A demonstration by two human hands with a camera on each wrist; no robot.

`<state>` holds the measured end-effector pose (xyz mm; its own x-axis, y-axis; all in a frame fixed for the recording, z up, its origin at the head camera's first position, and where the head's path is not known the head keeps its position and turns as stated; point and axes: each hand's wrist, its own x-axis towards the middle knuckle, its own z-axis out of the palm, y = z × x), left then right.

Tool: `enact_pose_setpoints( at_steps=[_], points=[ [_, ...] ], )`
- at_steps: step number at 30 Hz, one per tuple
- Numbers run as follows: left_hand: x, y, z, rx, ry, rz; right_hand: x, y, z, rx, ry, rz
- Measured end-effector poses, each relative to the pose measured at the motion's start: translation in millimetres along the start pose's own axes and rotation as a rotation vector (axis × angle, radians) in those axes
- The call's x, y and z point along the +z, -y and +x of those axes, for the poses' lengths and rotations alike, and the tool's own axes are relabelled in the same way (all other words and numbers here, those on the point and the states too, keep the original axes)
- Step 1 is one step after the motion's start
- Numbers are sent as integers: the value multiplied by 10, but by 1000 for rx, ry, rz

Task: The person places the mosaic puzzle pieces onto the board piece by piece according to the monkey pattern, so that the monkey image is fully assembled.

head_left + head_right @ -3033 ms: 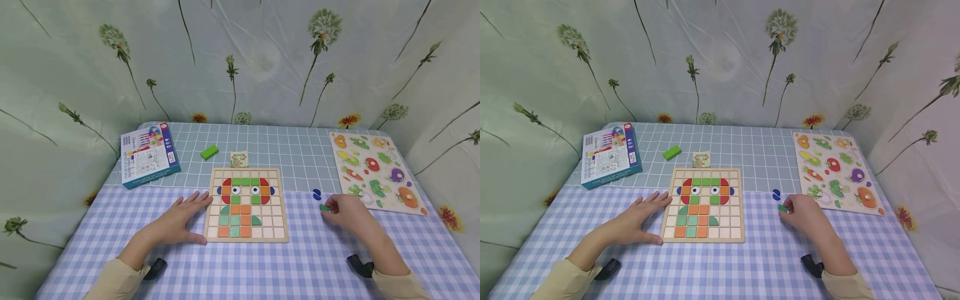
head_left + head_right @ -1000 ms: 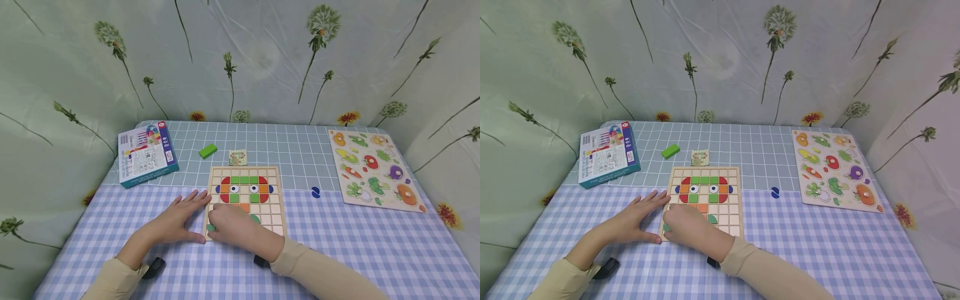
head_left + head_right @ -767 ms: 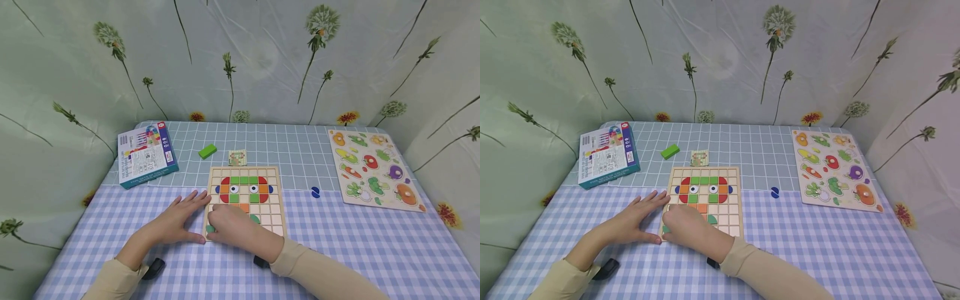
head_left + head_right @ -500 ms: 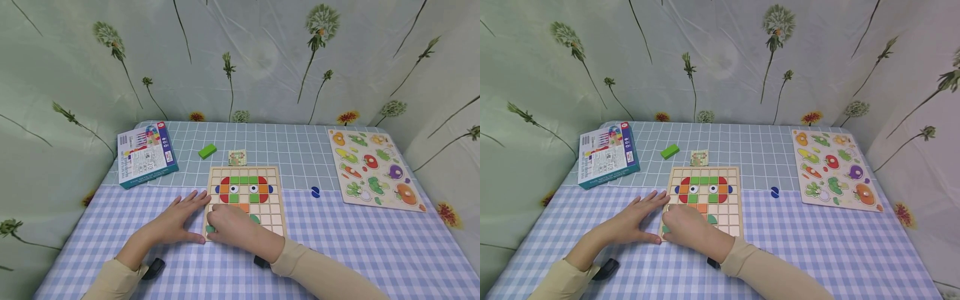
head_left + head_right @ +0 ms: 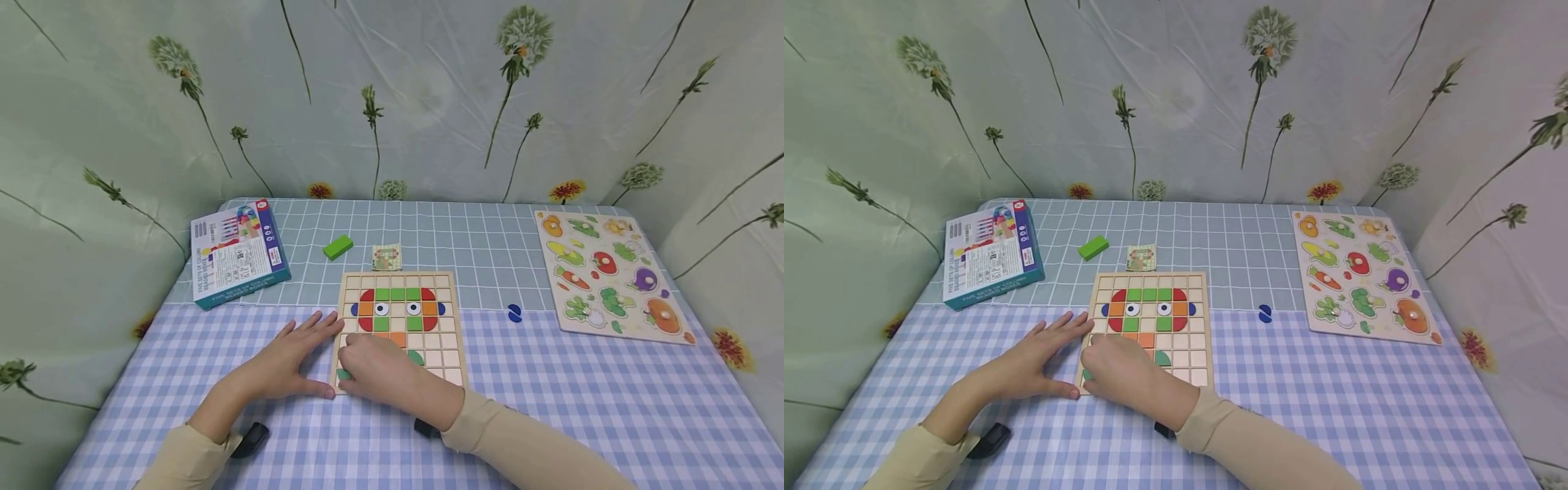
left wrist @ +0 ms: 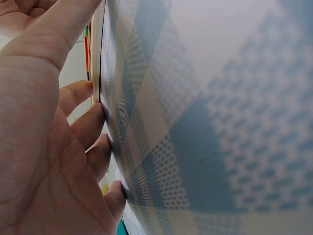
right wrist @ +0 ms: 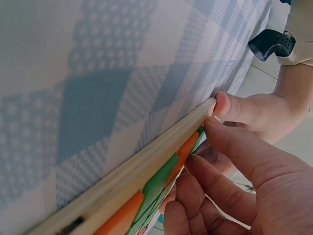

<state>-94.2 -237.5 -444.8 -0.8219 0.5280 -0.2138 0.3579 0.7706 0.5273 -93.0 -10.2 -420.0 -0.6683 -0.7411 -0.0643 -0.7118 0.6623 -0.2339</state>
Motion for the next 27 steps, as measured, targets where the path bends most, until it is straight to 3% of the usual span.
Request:
enact_pose_setpoints(
  at_steps=[6, 11, 20, 24, 27],
  points=[
    [-1, -6, 1, -2, 2, 3, -86, -143, -92, 73, 0, 174],
    [-2, -19, 2, -15, 7, 5, -248, -571, -377, 173, -80, 281],
    [-1, -17, -12, -24, 3, 5, -407, -1596, -1172, 517, -172, 250],
    [6, -10, -9, -27, 5, 5, -437, -1903, -1455, 555, -177, 234],
    [8, -9, -6, -24, 3, 6, -463, -2041, -1605, 506, -155, 224]
  ],
)
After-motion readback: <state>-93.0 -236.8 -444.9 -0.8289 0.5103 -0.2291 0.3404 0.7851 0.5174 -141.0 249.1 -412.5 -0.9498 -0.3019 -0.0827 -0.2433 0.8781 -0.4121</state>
